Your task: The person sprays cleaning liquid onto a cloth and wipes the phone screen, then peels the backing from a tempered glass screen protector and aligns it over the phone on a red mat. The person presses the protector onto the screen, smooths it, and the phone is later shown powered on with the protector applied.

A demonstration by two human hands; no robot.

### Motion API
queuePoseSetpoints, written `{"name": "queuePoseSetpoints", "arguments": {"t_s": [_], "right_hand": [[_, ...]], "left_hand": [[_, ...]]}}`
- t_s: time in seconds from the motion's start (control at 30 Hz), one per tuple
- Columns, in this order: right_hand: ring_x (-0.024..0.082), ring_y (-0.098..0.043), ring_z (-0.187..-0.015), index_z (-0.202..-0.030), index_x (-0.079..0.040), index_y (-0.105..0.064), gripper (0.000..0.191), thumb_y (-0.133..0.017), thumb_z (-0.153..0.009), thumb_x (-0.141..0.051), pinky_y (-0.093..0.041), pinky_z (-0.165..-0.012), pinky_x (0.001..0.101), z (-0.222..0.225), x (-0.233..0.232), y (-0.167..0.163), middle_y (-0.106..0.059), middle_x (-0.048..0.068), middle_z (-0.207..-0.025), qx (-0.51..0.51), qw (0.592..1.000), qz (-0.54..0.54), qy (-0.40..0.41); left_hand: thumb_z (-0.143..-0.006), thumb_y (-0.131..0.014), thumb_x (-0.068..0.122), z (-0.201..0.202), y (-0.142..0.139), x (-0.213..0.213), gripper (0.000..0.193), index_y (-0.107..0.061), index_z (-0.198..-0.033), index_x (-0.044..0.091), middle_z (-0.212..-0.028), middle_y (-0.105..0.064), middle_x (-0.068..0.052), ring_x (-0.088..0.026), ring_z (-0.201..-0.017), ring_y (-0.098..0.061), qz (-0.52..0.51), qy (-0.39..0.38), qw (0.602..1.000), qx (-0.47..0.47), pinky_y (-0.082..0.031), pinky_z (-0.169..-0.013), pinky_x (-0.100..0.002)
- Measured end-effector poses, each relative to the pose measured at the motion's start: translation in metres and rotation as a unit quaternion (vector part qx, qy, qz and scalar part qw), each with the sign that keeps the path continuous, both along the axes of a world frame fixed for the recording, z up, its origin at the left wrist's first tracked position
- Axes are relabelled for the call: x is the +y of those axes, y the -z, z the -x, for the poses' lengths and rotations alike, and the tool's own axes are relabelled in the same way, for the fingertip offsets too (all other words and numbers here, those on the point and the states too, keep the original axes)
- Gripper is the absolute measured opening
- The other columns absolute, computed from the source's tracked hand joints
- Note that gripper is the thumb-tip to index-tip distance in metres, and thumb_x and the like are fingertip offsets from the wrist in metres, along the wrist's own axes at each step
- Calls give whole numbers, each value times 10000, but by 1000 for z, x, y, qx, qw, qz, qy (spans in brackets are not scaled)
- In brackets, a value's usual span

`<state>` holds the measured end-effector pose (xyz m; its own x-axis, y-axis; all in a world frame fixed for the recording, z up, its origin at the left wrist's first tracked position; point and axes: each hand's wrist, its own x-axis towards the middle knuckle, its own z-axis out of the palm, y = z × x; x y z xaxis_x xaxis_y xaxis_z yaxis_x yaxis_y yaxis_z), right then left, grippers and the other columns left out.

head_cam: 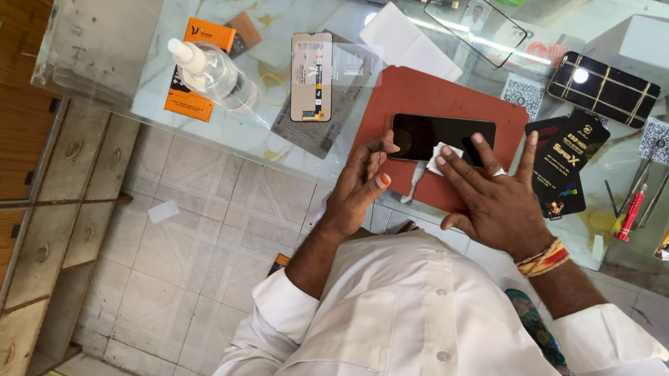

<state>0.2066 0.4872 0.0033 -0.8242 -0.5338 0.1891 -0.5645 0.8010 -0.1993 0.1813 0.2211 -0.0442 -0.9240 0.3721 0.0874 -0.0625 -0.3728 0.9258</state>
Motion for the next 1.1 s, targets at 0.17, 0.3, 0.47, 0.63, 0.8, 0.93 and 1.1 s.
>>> {"name": "queuePoseSetpoints", "arguments": {"t_s": [0.17,0.3,0.47,0.63,0.8,0.93,1.1], "right_hand": [[294,-234,-1611,-1563,-162,-513,926,-270,-947,-809,58,-1154,838,-8,18,2,-530,12,-1579,-12,999,5,33],[321,-216,-1618,-1574,-169,-507,944,-247,-952,-829,77,-1136,839,-12,26,5,-513,20,-1592,-10,998,5,67],[339,-212,-1642,-1571,-125,-527,986,-235,-978,-857,93,-1122,834,-20,21,9,-515,34,-1611,5,991,9,135],[317,-212,-1669,-1542,-90,-535,949,-239,-1037,-837,98,-1143,846,-28,0,16,-526,58,-1638,7,975,22,221],[359,-182,-1625,-1575,-122,-541,926,-245,-1019,-801,99,-1056,875,-31,-39,17,-501,104,-1647,17,963,27,269],[358,-174,-1603,-1548,-139,-544,901,-292,-988,-798,85,-1061,876,-30,-81,12,-479,84,-1624,6,964,19,266],[323,-183,-1595,-1549,-111,-520,941,-293,-952,-803,76,-1095,859,-23,-123,11,-471,45,-1629,29,959,46,278]], "left_hand": [[-1050,-674,425,-8,-13,1,652,-452,-1484,-7,-1576,-426,-206,-243,-1571,-296,7,1,1000,15,-150,-1353,-431],[-1000,-693,467,-13,-27,-7,692,-459,-1471,16,-1553,-452,-144,-217,-1426,-373,43,-1,999,25,-228,-1283,-393],[-913,-741,525,-20,-46,-31,745,-504,-1413,26,-1315,-677,-114,-225,-1286,-633,136,100,984,57,-447,-1158,-400],[-775,-813,514,-22,-65,-66,813,-550,-1362,17,-1199,-706,-109,-237,-1117,-698,254,298,918,73,-529,-995,-364],[-794,-827,506,-12,-78,-99,796,-557,-1344,-2,-1165,-692,-145,-263,-1109,-670,225,320,919,53,-510,-1024,-367],[-773,-811,560,6,-83,-118,820,-561,-1310,-7,-1101,-697,-141,-262,-1037,-680,239,357,902,40,-520,-969,-371],[-762,-791,613,31,-84,-132,846,-571,-1297,-5,-1089,-714,-132,-269,-1013,-711,269,409,868,83,-539,-947,-368]]}}
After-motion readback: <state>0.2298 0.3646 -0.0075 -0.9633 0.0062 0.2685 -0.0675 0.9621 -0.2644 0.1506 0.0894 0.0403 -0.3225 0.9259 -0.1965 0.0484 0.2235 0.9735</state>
